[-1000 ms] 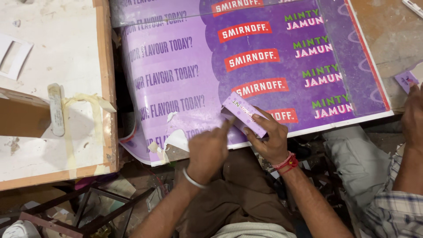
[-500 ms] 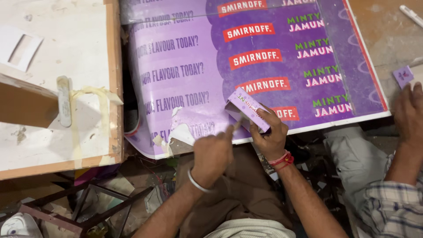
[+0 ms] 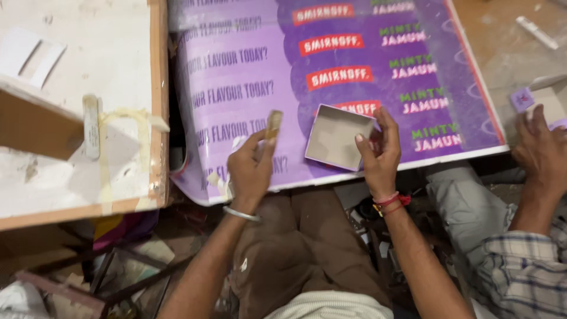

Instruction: The person uses a metal scraper to smooth and apply printed labels onto small rectangular boxes. They repeatedly pick up a box, place it on a large purple sheet with brand logos, and press the label onto the box surface.

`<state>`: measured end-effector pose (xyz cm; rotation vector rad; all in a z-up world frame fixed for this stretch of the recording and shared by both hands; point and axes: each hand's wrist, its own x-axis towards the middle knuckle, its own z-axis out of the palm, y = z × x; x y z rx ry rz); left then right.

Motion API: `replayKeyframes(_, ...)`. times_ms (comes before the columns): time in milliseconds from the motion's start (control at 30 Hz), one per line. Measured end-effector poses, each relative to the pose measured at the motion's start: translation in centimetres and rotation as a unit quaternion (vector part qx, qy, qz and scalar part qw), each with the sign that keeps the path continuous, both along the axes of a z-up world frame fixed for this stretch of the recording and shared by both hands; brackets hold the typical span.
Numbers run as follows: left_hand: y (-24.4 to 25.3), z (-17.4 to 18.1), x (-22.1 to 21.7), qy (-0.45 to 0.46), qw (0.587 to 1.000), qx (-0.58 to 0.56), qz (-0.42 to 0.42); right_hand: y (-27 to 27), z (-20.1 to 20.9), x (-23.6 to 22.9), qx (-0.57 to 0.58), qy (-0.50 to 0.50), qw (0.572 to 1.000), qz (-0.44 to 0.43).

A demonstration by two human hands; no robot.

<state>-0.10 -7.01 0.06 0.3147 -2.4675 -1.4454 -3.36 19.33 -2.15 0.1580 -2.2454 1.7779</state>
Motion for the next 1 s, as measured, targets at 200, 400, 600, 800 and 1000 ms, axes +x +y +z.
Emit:
replayKeyframes(200, -0.9, -1.0, -1.8, 0.089, 0.976, -0.195, -0.048, 2.0, 1.5, -3.7, 0.052, -0.035, 0.998, -0.01)
replayKeyframes(400, -0.5, -0.8, -1.9, 0.081, 0.965, -0.226, -0.102, 3.0, 0.2, -6.7, 0.093, -0.104, 0.99, 0.025)
replayKeyframes(600, -0.4, -0.4, -2.6, 0.065, 0.968, -0.228, -0.085, 1.8, 0.3, -8.2, 0.093, -0.068, 0.991, 0.064)
replayKeyframes(800, -0.5, 0.0, -2.7, 0.097, 0.969, -0.214, -0.083, 0.2, 1.9, -5.4, 0.071, 0.062, 0.995, -0.031)
replayKeyframes(1000, -0.4, -0.4, -2.7, 0.081, 0.967, -0.225, -0.086, -2.3, 1.4, 3.7, 0.302, 0.166, 0.939, -0.001)
